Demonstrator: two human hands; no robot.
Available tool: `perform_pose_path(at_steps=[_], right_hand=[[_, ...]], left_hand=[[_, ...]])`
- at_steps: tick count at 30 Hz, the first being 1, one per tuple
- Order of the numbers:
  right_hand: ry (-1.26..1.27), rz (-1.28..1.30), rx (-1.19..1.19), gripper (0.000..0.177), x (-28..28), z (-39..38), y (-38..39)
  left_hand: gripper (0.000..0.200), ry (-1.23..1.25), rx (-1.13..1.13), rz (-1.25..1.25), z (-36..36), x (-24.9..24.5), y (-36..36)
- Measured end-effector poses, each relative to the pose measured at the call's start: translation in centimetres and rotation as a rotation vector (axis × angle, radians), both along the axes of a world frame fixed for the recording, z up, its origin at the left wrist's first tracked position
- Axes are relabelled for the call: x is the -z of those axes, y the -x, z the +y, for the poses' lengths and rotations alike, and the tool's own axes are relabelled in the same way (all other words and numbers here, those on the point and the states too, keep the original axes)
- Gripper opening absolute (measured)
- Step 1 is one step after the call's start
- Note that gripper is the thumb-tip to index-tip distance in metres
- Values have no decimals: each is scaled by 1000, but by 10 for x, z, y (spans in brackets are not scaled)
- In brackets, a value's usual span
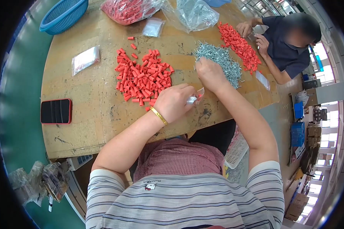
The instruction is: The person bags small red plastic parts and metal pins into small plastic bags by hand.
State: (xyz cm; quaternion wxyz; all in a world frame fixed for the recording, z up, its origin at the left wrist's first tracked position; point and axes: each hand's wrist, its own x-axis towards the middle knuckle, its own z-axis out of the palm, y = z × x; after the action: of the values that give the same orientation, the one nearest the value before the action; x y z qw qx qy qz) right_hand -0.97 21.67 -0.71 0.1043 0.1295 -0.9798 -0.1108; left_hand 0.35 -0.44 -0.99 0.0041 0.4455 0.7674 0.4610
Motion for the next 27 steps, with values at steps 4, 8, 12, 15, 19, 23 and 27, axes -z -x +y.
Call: perform_pose_path(at_steps=[4, 8, 12, 15, 19, 23, 27], right_hand=[[628, -68, 173, 7, -16, -1, -15], [1299, -282, 197, 9, -22, -1, -41], [1391, -322, 1, 9, -39, -22, -69], [1019, -209, -80, 11, -40, -22, -78], [882, -164, -113, 14, -45, -20, -86], [883, -138, -109, 20, -46, -19, -91], [1095, -83, 36, 22, -45, -28, -97]], left_hand=[[14, 3, -10, -10, -2, 0, 2], [15, 23, -8, -12, -3, -3, 3], [16, 28, -7, 30, -1, -1, 4], [18, 22, 5, 85, -2, -1, 4], [20, 11, 23, 134, -3, -5, 3], [21, 2, 45, 158, -3, -8, 4], [22, -25, 55, 113, -3, -8, 6]])
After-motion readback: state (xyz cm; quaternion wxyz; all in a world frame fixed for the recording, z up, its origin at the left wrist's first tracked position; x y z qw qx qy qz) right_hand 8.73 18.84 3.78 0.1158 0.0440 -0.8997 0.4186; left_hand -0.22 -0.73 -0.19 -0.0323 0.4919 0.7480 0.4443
